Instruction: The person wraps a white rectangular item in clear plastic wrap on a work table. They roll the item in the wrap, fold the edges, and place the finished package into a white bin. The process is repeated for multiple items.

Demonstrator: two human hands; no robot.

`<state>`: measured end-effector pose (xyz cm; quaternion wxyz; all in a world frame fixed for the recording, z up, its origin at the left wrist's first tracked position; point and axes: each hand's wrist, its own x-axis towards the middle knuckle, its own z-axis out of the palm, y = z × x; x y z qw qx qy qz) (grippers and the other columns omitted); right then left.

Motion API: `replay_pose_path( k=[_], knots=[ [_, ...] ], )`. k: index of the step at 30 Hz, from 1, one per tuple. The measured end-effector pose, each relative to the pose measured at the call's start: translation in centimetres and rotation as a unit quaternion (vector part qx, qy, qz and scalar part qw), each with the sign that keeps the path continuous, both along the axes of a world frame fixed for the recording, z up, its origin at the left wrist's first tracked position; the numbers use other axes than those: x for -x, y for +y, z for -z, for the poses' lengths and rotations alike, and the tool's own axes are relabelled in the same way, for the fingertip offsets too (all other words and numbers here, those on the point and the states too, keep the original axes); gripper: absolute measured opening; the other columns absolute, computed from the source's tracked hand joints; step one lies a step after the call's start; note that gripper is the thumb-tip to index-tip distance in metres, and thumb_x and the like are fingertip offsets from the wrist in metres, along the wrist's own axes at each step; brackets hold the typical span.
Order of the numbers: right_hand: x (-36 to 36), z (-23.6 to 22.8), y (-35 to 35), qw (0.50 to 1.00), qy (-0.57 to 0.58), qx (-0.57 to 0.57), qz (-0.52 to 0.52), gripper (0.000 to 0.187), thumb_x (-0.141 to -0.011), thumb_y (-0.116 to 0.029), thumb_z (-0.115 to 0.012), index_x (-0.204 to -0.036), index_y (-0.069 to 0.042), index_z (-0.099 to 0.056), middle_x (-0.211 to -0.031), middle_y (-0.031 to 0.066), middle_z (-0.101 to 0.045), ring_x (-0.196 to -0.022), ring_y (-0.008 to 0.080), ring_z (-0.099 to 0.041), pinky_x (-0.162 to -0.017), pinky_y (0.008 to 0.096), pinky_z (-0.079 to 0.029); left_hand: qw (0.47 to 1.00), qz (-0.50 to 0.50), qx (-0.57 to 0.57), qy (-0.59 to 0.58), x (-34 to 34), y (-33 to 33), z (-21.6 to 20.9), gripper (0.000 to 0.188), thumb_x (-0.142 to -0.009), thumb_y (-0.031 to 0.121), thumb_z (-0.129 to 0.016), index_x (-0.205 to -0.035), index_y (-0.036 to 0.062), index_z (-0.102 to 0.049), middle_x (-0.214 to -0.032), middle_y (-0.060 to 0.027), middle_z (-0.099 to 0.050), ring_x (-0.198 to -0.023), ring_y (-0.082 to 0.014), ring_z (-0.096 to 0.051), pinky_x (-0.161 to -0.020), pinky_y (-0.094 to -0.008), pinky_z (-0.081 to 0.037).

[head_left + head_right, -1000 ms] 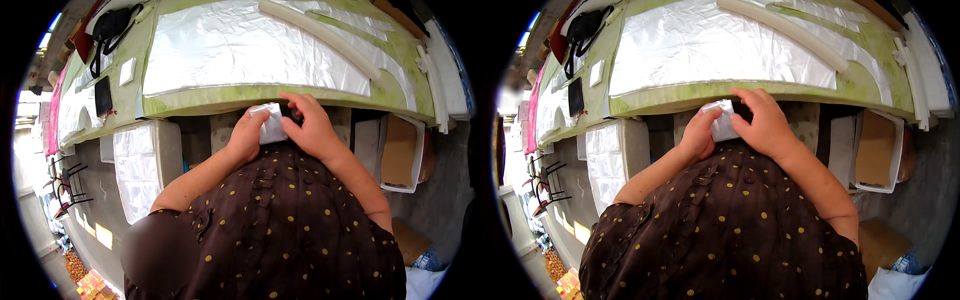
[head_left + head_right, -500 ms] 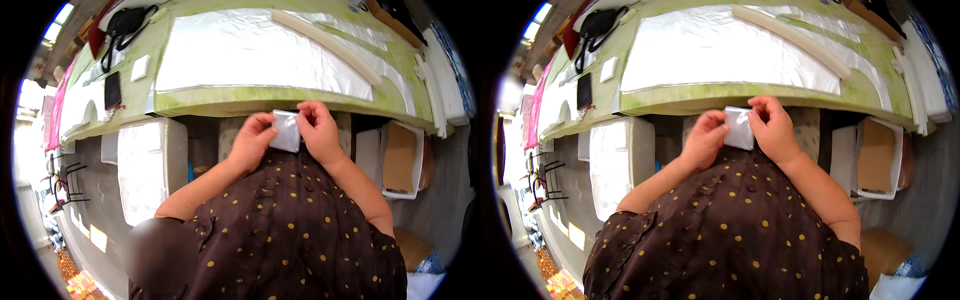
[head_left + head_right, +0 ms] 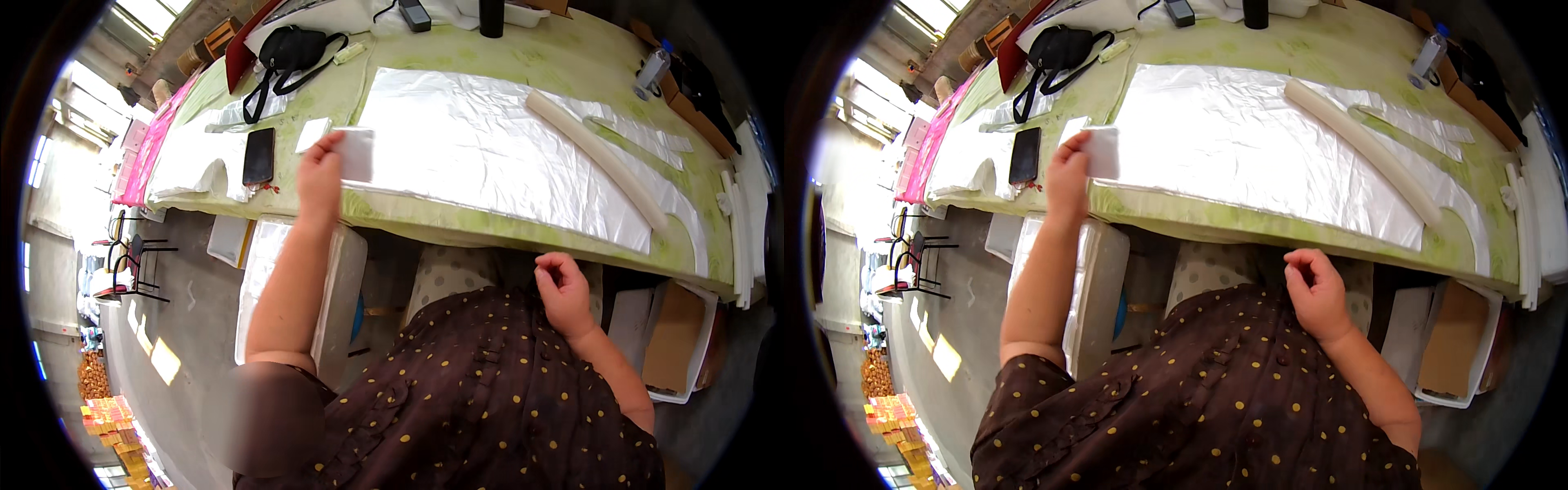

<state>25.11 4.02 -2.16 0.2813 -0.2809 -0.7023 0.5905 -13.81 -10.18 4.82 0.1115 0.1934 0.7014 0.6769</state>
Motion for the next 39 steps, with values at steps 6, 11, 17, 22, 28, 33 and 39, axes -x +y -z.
replay_pose_path(
  k=[6,11,17,22,28,33,39],
  knots=[
    [1.8,-0.6,0.6,0.998,-0.009,-0.024,-0.059,0.013,-0.092,0.000,-0.065,-0.105,-0.002,-0.066,-0.090,0.0030,-0.062,-0.081,0.0100,-0.058,-0.074,0.0248,-0.049,0.982,-0.074,0.156,0.078,13.4,0.8,-0.9,0.041,-0.087,-0.002,-0.047,-0.117,0.0040,-0.074,-0.101,-0.0062,-0.072,-0.080,-0.0100,-0.061,-0.076,-0.0233,-0.050],
    [2.1,-0.5,1.3,0.997,-0.019,-0.040,-0.064,0.013,-0.091,0.001,-0.065,-0.103,-0.002,-0.067,-0.091,0.0043,-0.064,-0.082,0.0119,-0.060,-0.075,0.0263,-0.050,0.917,-0.124,0.347,0.151,17.7,1.4,2.1,0.035,-0.086,0.008,-0.055,-0.113,0.0088,-0.077,-0.102,-0.0132,-0.075,-0.093,-0.0223,-0.070,-0.085,-0.0307,-0.053],
    [0.4,-2.7,3.0,0.993,-0.015,-0.118,-0.024,0.012,-0.089,0.004,-0.065,-0.100,-0.001,-0.066,-0.092,0.0084,-0.065,-0.081,0.0174,-0.062,-0.075,0.0278,-0.050,0.840,-0.111,0.482,0.222,14.2,2.9,1.7,0.067,-0.086,0.046,-0.068,-0.143,0.0146,-0.054,-0.147,-0.0147,-0.055,-0.135,-0.0306,-0.053,-0.113,-0.0450,-0.039],
    [-1.8,-5.6,9.0,0.875,-0.030,-0.458,0.155,0.024,-0.084,0.004,-0.067,-0.107,-0.004,-0.067,-0.101,0.0127,-0.065,-0.092,0.0330,-0.062,-0.086,0.0411,-0.051,0.799,-0.161,0.513,0.269,12.8,2.8,2.3,0.087,-0.084,0.053,-0.073,-0.157,0.0220,-0.038,-0.156,-0.0167,-0.045,-0.145,-0.0346,-0.041,-0.117,-0.0555,-0.031],
    [-8.2,-5.8,18.9,0.849,-0.317,-0.397,0.147,0.044,-0.084,-0.007,-0.066,-0.128,-0.009,-0.063,-0.119,0.0175,-0.065,-0.104,0.0391,-0.063,-0.093,0.0466,-0.051,0.859,0.040,0.323,0.394,9.3,7.4,1.9,0.083,-0.089,0.037,-0.075,-0.158,0.0132,-0.035,-0.159,-0.0172,-0.040,-0.147,-0.0365,-0.036,-0.118,-0.0500,-0.032],
    [-7.5,-8.7,14.5,0.858,-0.411,-0.290,0.102,0.053,-0.083,-0.023,-0.068,-0.133,-0.010,-0.057,-0.107,0.0197,-0.067,-0.100,0.0404,-0.065,-0.087,0.0467,-0.053,0.893,0.311,0.208,0.251,-6.0,13.9,0.6,0.075,-0.090,0.020,-0.077,-0.153,0.0057,-0.041,-0.152,-0.0196,-0.047,-0.144,-0.0321,-0.042,-0.119,-0.0394,-0.033],
    [-5.4,-8.1,7.4,0.932,-0.332,-0.144,0.005,0.083,-0.083,-0.044,-0.074,-0.149,-0.007,-0.040,-0.100,0.0207,-0.072,-0.092,0.0430,-0.069,-0.083,0.0482,-0.054,0.828,0.487,0.072,0.270,-19.7,20.8,2.3,0.069,-0.089,0.032,-0.077,-0.150,0.0180,-0.049,-0.163,-0.0251,-0.024,-0.149,-0.0471,-0.026,-0.121,-0.0488,-0.029]
  ],
)
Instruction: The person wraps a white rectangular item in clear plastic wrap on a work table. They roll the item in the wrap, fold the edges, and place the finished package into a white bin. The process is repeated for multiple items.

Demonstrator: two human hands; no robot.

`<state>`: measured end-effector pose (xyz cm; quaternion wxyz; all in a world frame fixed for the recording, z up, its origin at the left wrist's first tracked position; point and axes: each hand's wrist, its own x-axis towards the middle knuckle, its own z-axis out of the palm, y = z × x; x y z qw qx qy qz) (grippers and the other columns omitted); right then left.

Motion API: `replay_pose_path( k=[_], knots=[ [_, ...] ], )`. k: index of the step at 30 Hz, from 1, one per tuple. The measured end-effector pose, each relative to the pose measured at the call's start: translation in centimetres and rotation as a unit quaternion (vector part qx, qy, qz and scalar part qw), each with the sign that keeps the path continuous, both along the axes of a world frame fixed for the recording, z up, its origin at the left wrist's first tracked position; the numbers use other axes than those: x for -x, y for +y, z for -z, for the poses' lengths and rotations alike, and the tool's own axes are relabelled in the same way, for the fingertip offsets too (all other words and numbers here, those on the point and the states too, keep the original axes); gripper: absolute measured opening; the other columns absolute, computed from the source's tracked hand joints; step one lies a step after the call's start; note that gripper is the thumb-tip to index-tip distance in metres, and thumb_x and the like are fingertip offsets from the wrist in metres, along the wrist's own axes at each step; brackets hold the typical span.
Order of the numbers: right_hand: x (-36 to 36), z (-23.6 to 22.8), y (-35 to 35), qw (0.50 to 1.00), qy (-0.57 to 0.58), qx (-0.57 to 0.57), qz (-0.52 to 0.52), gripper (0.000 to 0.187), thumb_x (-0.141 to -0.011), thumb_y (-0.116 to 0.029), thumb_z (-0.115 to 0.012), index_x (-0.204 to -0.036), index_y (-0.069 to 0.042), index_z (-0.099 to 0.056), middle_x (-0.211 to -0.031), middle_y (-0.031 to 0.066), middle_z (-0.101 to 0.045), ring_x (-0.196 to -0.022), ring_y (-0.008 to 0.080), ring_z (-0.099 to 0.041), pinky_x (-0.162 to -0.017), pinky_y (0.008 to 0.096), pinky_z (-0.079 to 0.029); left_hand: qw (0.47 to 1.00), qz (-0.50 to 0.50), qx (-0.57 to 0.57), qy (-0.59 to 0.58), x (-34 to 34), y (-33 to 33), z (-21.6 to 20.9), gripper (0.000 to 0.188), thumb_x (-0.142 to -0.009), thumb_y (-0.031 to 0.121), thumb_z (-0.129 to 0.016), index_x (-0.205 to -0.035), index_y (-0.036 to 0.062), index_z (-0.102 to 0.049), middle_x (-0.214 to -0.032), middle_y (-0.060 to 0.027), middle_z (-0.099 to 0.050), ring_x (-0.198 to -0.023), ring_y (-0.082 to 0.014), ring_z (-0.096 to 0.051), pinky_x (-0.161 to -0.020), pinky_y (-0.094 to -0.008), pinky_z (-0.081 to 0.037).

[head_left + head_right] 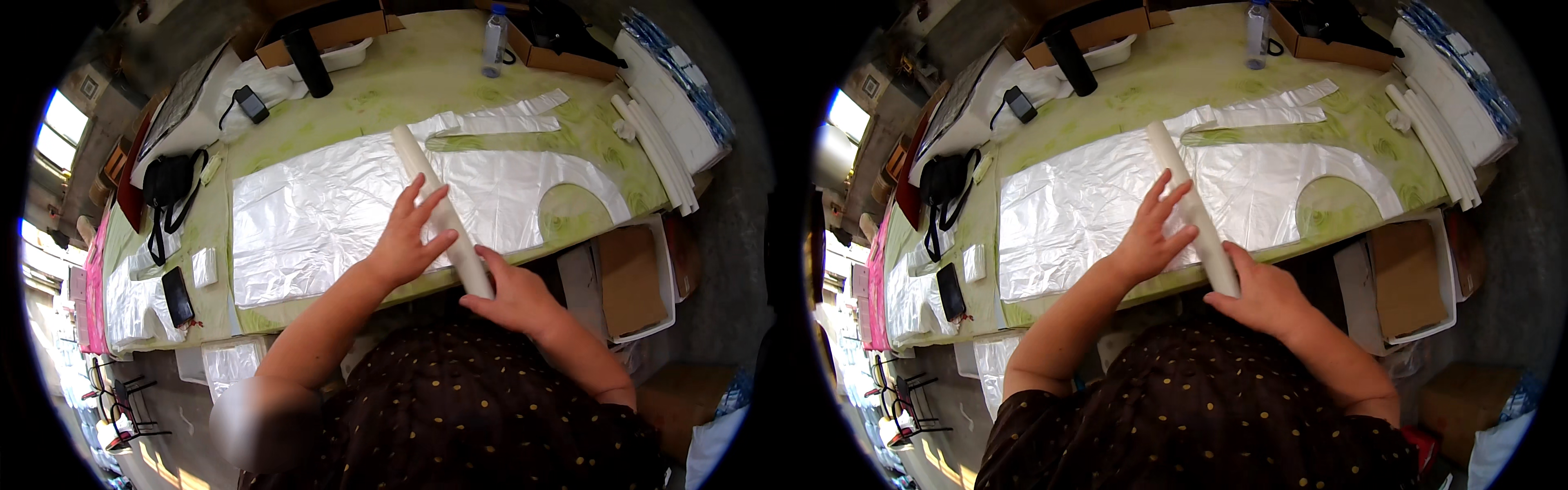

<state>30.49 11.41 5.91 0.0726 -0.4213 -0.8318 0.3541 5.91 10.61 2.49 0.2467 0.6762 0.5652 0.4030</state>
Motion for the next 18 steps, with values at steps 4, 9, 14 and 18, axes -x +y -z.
replay_pose_path(
  k=[4,9,14,18],
  knots=[
    [-1.0,1.2,-0.4,0.988,0.092,0.117,0.043,0.094,-0.089,-0.044,-0.074,-0.159,-0.004,-0.026,-0.075,0.0100,-0.066,-0.068,0.0239,-0.066,-0.068,0.0352,-0.053,0.979,-0.013,0.026,0.203,-2.6,0.0,1.3,0.065,-0.089,0.039,-0.072,-0.147,0.0168,-0.053,-0.166,-0.0208,-0.021,-0.151,-0.0501,-0.016,-0.123,-0.0542,-0.022],
    [-3.8,2.4,3.1,0.940,0.171,0.250,0.157,0.089,-0.096,-0.033,-0.071,-0.160,0.000,-0.019,-0.069,0.0075,-0.064,-0.060,0.0141,-0.060,-0.061,0.0306,-0.050,0.976,-0.021,0.016,0.216,-1.5,-1.1,0.5,0.065,-0.088,0.036,-0.074,-0.146,0.0131,-0.054,-0.166,-0.0207,-0.023,-0.152,-0.0496,-0.014,-0.123,-0.0536,-0.021],
    [-3.1,2.5,4.2,0.941,0.150,0.285,0.101,0.082,-0.096,-0.030,-0.069,-0.159,-0.002,-0.025,-0.072,0.0063,-0.066,-0.061,0.0134,-0.060,-0.060,0.0308,-0.049,0.980,0.050,-0.077,0.175,-5.0,2.7,-4.0,0.045,-0.086,0.019,-0.076,-0.129,0.0104,-0.066,-0.143,-0.0140,-0.056,-0.134,-0.0396,-0.048,-0.111,-0.0476,-0.041],
    [-3.0,4.1,3.7,0.928,0.185,0.314,0.076,0.066,-0.095,-0.026,-0.069,-0.151,-0.003,-0.042,-0.076,0.0049,-0.067,-0.064,0.0112,-0.060,-0.060,0.0301,-0.048,0.970,0.093,0.101,0.198,-8.8,6.6,-4.1,0.036,-0.085,0.022,-0.075,-0.119,0.0099,-0.070,-0.129,-0.0148,-0.064,-0.113,-0.0327,-0.064,-0.095,-0.0398,-0.053]
  ],
)
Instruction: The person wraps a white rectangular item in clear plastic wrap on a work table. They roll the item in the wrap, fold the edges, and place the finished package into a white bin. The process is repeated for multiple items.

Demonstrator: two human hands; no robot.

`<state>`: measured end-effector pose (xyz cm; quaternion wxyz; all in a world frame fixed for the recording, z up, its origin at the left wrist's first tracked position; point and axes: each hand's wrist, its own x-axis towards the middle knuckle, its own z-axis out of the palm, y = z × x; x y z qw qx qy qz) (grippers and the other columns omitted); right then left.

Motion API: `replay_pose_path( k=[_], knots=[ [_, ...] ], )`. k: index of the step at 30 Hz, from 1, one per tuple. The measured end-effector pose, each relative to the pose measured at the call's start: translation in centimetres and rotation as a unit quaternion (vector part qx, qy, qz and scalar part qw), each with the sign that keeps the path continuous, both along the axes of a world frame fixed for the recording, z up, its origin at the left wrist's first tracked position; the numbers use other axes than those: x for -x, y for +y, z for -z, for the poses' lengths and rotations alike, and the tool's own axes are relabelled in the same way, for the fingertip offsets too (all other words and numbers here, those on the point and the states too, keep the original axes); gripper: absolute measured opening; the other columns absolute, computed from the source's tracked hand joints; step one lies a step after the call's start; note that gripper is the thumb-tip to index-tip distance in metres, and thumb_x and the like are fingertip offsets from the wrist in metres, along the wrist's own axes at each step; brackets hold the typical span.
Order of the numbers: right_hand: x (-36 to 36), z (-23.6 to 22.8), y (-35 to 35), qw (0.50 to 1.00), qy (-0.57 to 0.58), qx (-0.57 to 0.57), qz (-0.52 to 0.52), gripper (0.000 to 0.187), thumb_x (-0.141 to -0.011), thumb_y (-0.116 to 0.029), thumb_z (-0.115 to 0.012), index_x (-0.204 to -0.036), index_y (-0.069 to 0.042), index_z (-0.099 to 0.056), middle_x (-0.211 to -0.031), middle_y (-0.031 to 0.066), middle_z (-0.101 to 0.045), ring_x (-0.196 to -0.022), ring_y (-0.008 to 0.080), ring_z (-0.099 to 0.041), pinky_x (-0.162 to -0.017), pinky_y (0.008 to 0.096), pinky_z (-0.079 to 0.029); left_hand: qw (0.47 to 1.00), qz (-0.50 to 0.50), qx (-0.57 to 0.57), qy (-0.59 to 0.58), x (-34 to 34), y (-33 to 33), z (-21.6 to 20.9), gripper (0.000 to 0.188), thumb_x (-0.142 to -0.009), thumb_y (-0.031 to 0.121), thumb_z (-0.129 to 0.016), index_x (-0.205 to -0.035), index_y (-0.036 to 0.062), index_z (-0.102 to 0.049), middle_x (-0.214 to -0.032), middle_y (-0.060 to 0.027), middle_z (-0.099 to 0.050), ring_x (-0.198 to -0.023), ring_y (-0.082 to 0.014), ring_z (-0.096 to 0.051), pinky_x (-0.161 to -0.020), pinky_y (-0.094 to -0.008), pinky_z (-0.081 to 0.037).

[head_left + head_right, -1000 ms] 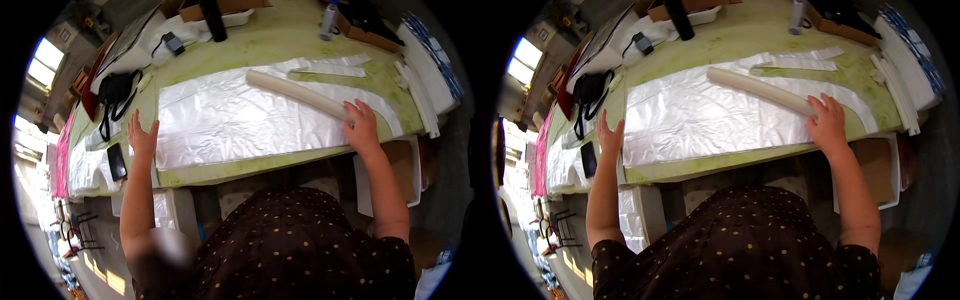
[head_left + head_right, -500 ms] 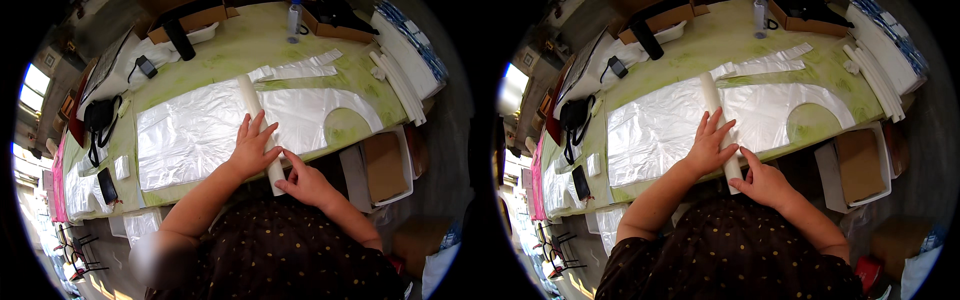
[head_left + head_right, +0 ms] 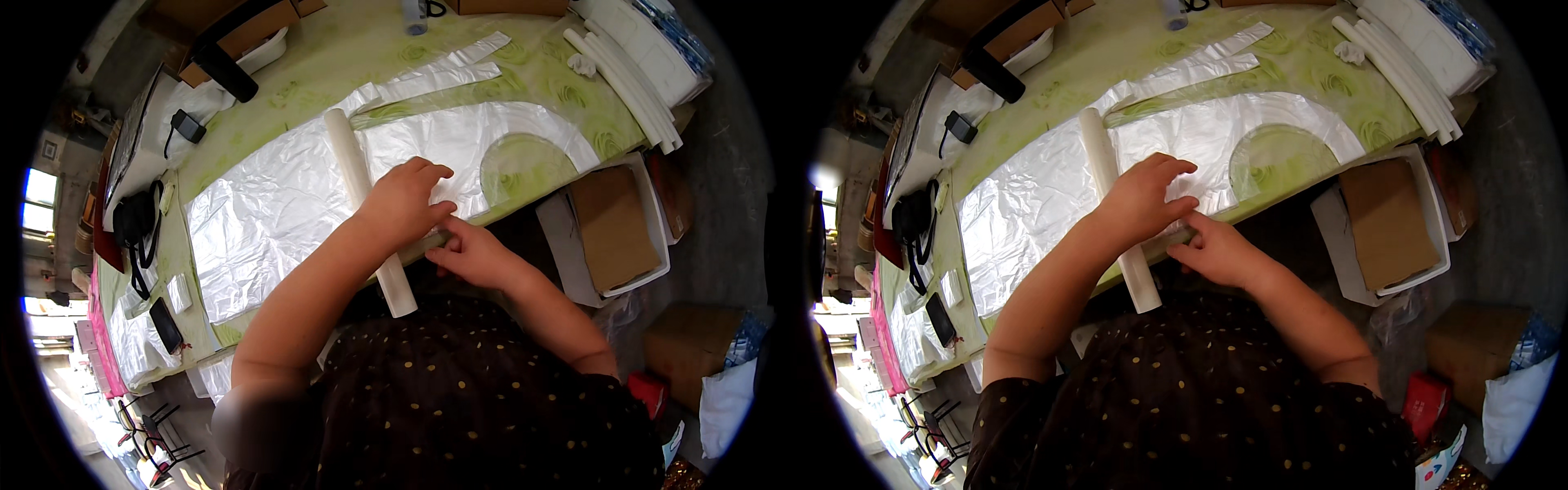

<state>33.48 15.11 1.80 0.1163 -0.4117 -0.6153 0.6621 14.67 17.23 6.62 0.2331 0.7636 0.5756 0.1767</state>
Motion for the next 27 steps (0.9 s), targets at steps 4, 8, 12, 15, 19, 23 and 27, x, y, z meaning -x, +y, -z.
replay_pose_path(
  k=[4,8,12,15,19,23,27],
  knots=[
    [-2.3,1.1,-1.4,0.994,0.059,0.036,0.084,0.051,-0.096,-0.016,-0.067,-0.143,-0.003,-0.052,-0.078,0.0022,-0.067,-0.068,0.0080,-0.059,-0.062,0.0257,-0.048,0.992,0.012,0.087,0.086,-1.0,2.7,1.4,0.029,-0.088,0.026,-0.072,-0.109,0.0060,-0.071,-0.115,-0.0140,-0.070,-0.101,-0.0331,-0.069,-0.088,-0.0393,-0.055],
    [-5.3,2.7,-2.0,0.974,0.108,0.035,0.197,0.044,-0.097,-0.008,-0.065,-0.139,-0.002,-0.056,-0.084,0.0014,-0.067,-0.071,0.0063,-0.058,-0.063,0.0220,-0.048,0.992,-0.047,0.115,0.009,-0.4,3.6,1.9,0.028,-0.093,0.027,-0.069,-0.109,0.0046,-0.072,-0.095,-0.0104,-0.074,-0.087,-0.0270,-0.071,-0.081,-0.0363,-0.056],
    [-5.7,2.8,-1.2,0.944,0.198,-0.112,0.238,0.036,-0.098,-0.008,-0.064,-0.134,-0.003,-0.061,-0.103,0.0017,-0.067,-0.082,0.0038,-0.058,-0.071,0.0206,-0.049,0.960,-0.162,0.135,-0.183,0.6,2.3,1.6,0.028,-0.098,0.027,-0.067,-0.116,0.0052,-0.072,-0.098,-0.0055,-0.072,-0.088,-0.0153,-0.066,-0.079,-0.0297,-0.054],
    [-4.8,0.8,2.6,0.924,0.076,-0.337,0.165,0.046,-0.091,-0.011,-0.069,-0.135,-0.004,-0.060,-0.126,0.0124,-0.065,-0.110,0.0227,-0.061,-0.093,0.0324,-0.049,0.915,-0.229,0.152,-0.295,0.7,0.7,1.1,0.027,-0.101,0.023,-0.065,-0.119,0.0034,-0.071,-0.107,-0.0010,-0.070,-0.095,-0.0091,-0.062,-0.082,-0.0270,-0.052],
    [-0.7,1.3,9.5,0.837,-0.132,-0.508,0.158,0.064,-0.081,-0.017,-0.074,-0.142,-0.009,-0.056,-0.149,0.0175,-0.049,-0.136,0.0405,-0.043,-0.111,0.0465,-0.038,0.921,-0.152,0.105,-0.343,0.8,-0.8,1.7,0.033,-0.101,0.023,-0.064,-0.129,0.0057,-0.066,-0.113,-0.0009,-0.068,-0.105,-0.0115,-0.060,-0.093,-0.0303,-0.048],
    [3.5,-2.1,9.9,0.746,0.001,-0.662,0.076,0.073,-0.075,-0.013,-0.078,-0.144,-0.015,-0.055,-0.156,0.0148,-0.042,-0.142,0.0438,-0.037,-0.116,0.0528,-0.033,0.788,-0.215,0.119,-0.565,0.2,-0.4,-1.2,0.055,-0.098,0.028,-0.070,-0.147,0.0113,-0.049,-0.137,-0.0033,-0.052,-0.117,-0.0139,-0.054,-0.098,-0.0324,-0.045],
    [4.9,-4.2,5.9,0.765,0.079,-0.640,-0.009,0.062,-0.079,-0.014,-0.075,-0.139,-0.015,-0.060,-0.159,0.0125,-0.039,-0.144,0.0420,-0.034,-0.116,0.0566,-0.031,0.704,-0.221,0.042,-0.673,3.2,-0.6,-2.8,0.026,-0.097,0.015,-0.067,-0.120,0.0060,-0.061,-0.108,-0.0031,-0.067,-0.098,-0.0139,-0.063,-0.086,-0.0304,-0.051]
  ],
)
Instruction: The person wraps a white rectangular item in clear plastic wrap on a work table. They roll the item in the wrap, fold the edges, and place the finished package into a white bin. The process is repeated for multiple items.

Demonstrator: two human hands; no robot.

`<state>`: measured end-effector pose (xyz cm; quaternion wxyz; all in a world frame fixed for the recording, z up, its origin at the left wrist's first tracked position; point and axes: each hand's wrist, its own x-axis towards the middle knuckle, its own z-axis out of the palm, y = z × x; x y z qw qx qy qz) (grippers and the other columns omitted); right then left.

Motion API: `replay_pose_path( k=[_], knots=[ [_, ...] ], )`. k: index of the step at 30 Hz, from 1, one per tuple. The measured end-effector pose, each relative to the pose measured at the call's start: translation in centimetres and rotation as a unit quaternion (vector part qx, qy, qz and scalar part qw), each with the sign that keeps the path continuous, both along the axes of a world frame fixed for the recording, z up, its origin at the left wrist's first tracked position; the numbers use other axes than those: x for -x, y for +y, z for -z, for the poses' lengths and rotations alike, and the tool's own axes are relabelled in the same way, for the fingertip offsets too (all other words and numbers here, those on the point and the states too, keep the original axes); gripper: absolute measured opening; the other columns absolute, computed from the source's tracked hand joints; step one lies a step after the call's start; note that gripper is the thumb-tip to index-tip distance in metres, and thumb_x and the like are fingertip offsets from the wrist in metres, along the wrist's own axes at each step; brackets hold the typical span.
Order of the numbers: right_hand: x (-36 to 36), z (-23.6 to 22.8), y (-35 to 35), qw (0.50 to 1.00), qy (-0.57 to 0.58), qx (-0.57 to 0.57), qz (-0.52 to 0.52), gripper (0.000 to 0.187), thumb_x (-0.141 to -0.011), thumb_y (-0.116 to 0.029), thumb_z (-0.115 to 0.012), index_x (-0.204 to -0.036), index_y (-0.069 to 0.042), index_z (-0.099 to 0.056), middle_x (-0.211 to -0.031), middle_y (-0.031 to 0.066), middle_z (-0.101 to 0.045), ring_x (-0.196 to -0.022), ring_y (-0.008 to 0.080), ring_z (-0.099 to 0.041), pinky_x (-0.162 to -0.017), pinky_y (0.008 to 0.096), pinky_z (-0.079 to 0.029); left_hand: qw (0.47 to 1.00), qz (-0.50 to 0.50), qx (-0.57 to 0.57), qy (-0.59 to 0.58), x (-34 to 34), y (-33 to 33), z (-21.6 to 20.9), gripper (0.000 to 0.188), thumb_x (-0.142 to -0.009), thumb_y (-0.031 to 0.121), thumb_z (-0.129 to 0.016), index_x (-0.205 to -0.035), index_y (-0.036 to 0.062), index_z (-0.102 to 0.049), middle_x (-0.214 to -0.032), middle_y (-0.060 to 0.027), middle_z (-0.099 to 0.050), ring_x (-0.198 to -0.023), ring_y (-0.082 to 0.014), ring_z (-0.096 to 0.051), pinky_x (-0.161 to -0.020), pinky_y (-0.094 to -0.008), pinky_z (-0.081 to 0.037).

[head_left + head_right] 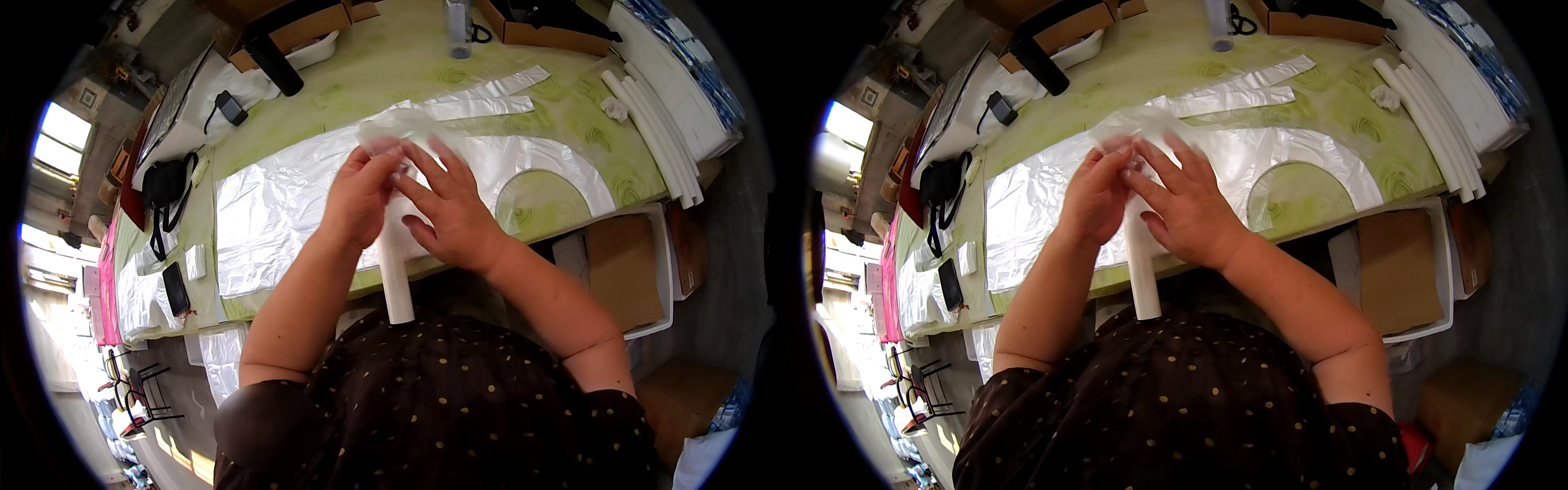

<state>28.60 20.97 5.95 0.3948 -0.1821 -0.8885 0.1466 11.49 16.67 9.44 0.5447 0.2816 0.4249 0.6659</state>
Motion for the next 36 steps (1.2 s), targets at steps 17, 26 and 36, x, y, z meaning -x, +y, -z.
replay_pose_path(
  k=[17,26,36],
  knots=[
    [-3.0,5.5,-6.4,0.984,0.091,0.148,0.044,0.030,-0.081,-0.001,-0.071,-0.110,-0.007,-0.071,-0.126,0.0131,-0.064,-0.125,0.0382,-0.056,-0.105,0.0455,-0.047,0.787,-0.294,0.171,0.514,16.9,-6.5,7.7,0.047,-0.085,0.021,-0.078,-0.128,0.0125,-0.063,-0.120,-0.0084,-0.059,-0.083,-0.0165,-0.058,-0.079,-0.0339,-0.051],
    [-2.3,5.4,-9.0,0.987,0.063,0.141,0.038,0.026,-0.081,0.003,-0.069,-0.105,-0.006,-0.071,-0.119,0.0140,-0.067,-0.119,0.0392,-0.059,-0.100,0.0451,-0.050,0.724,0.205,0.097,0.651,14.7,-7.3,2.5,0.039,-0.091,0.016,-0.069,-0.130,0.0152,-0.066,-0.130,-0.0090,-0.063,-0.092,-0.0231,-0.065,-0.085,-0.0361,-0.054],
    [-1.1,5.1,-9.4,0.988,0.057,0.133,0.059,0.026,-0.082,0.005,-0.067,-0.106,-0.006,-0.069,-0.119,0.0128,-0.067,-0.120,0.0360,-0.059,-0.099,0.0424,-0.050,0.902,-0.144,0.188,0.362,16.7,-2.1,4.4,0.023,-0.094,0.024,-0.072,-0.113,0.0112,-0.069,-0.081,0.0039,-0.056,-0.072,-0.0095,-0.055,-0.064,-0.0271,-0.051]
  ],
)
